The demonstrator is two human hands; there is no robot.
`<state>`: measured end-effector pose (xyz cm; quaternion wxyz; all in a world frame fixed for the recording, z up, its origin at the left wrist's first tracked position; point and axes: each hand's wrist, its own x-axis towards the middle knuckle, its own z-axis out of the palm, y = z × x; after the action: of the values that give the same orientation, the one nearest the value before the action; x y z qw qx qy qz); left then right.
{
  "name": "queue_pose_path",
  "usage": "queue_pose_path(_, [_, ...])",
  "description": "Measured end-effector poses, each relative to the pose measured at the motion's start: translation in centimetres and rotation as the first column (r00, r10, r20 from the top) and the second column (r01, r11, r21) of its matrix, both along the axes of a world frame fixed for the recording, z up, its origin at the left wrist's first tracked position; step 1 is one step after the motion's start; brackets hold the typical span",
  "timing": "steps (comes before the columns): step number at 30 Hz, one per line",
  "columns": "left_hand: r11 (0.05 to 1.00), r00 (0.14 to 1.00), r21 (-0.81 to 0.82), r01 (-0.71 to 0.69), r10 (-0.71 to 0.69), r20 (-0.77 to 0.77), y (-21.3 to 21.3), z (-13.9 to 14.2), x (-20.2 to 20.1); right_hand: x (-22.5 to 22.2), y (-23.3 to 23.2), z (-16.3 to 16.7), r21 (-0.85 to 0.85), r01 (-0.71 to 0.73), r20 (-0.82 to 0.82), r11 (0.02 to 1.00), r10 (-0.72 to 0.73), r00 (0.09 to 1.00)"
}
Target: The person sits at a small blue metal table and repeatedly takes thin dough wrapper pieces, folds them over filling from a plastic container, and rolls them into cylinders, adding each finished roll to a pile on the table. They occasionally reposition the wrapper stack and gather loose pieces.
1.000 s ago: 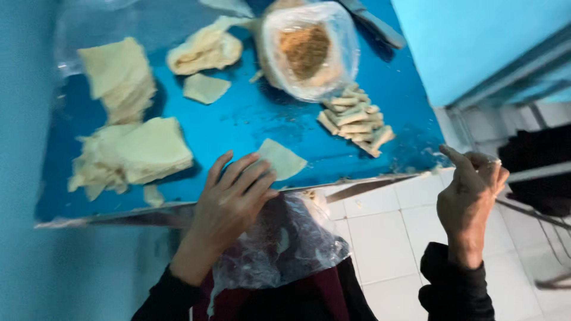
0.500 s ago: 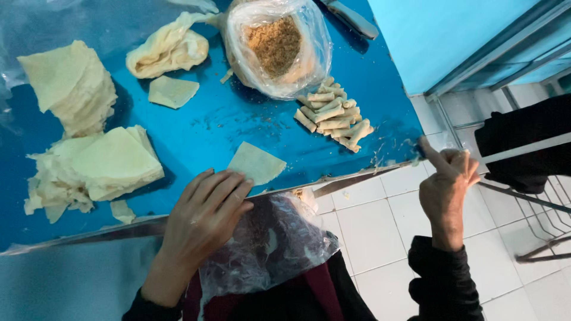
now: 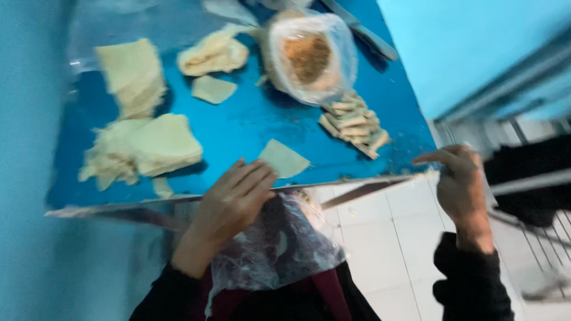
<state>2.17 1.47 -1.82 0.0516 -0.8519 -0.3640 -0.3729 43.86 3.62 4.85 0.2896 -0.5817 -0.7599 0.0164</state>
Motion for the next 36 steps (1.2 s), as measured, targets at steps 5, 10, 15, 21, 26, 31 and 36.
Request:
queue_pose_path(5, [0.999,0.996,-0.032,0.044,-0.042,0.081,0.1,-0.6,0.4,-9.3,1.3,-0.4,0.156,-0.279,0.111,0.948,0.264,0.958])
queue_pose_path(10, [1.000,0.995,-0.008,0.024,-0.024,0.100,0.2,-0.7,0.9,-16.0,4.1,-0.1,0.027,-0.421,0.408,0.907,0.374,0.833])
queue_pose_path(15, [1.000,0.994,0.002,0.022,-0.022,0.108,0.1,-0.7,1.2,-18.4,5.1,-0.3,0.140,-0.524,0.633,0.840,0.331,0.700])
queue_pose_path(21, [1.000,0.995,0.023,0.013,-0.016,0.100,0.1,-0.8,1.2,-17.7,5.6,0.9,0.077,-0.503,0.809,0.861,0.241,0.536])
queue_pose_path(26, [0.999,0.987,-0.022,0.023,-0.019,0.159,0.2,-0.9,1.3,-17.4,3.4,1.2,-0.004,-0.551,0.719,0.834,0.385,0.578])
queue_pose_path(31, [1.000,0.989,-0.006,0.026,-0.024,0.145,0.2,-1.0,1.2,-15.0,6.8,3.1,-0.089,-0.484,0.587,0.870,0.439,0.680])
queue_pose_path(36, [1.000,0.990,-0.010,0.024,-0.022,0.142,0.4,-1.1,1.2,-15.3,13.7,4.5,0.110,-0.510,0.250,0.853,0.473,0.845])
